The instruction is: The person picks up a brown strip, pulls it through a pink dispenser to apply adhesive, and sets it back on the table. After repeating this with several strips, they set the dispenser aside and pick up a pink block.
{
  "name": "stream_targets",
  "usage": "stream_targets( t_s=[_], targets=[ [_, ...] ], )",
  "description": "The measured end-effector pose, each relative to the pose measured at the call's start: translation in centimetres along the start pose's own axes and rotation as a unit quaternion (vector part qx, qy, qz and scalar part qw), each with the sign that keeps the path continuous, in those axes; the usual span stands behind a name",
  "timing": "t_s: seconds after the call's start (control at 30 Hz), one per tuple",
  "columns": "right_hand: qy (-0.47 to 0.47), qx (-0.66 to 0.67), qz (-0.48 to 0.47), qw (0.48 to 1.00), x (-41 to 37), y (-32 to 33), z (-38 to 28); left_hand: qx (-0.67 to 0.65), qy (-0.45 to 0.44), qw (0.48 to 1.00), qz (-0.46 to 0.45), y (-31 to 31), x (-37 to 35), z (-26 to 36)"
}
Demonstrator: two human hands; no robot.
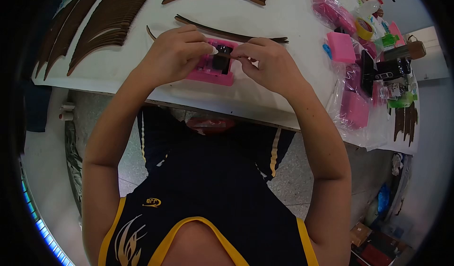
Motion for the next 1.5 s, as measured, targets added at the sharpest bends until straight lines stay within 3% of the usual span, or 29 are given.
stream_targets(
  t_s=[0.4, 0.57, 0.87, 1.5],
  targets=[
    [-0.061, -0.048, -0.002, 0.997, -5.3, 4.7, 3.6, -0.028, 0.011, 1.000, -0.002, -0.7, 0.2, -0.1],
    [-0.158, -0.088, 0.009, 0.983, -9.5, 8.3, 6.5, -0.030, 0.000, 1.000, 0.002, -0.8, 0.4, 0.0],
    [-0.197, -0.108, 0.041, 0.974, -13.0, 10.7, 8.2, -0.021, -0.006, 1.000, -0.016, -0.5, 1.1, -0.1],
    [-0.187, -0.123, 0.053, 0.973, -12.8, 10.8, 7.9, -0.010, -0.016, 0.998, -0.052, 0.0, 2.2, 0.2]
  ],
)
Point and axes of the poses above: each hand's wrist, its own x-axis towards the middle knuckle, its own y-axis out of the back of the hand, z = x × y, the point moved 6 cm from there along x, towards the middle knuckle, and after that the axes turned 9 degrees about -y, right-handed, at the moved point
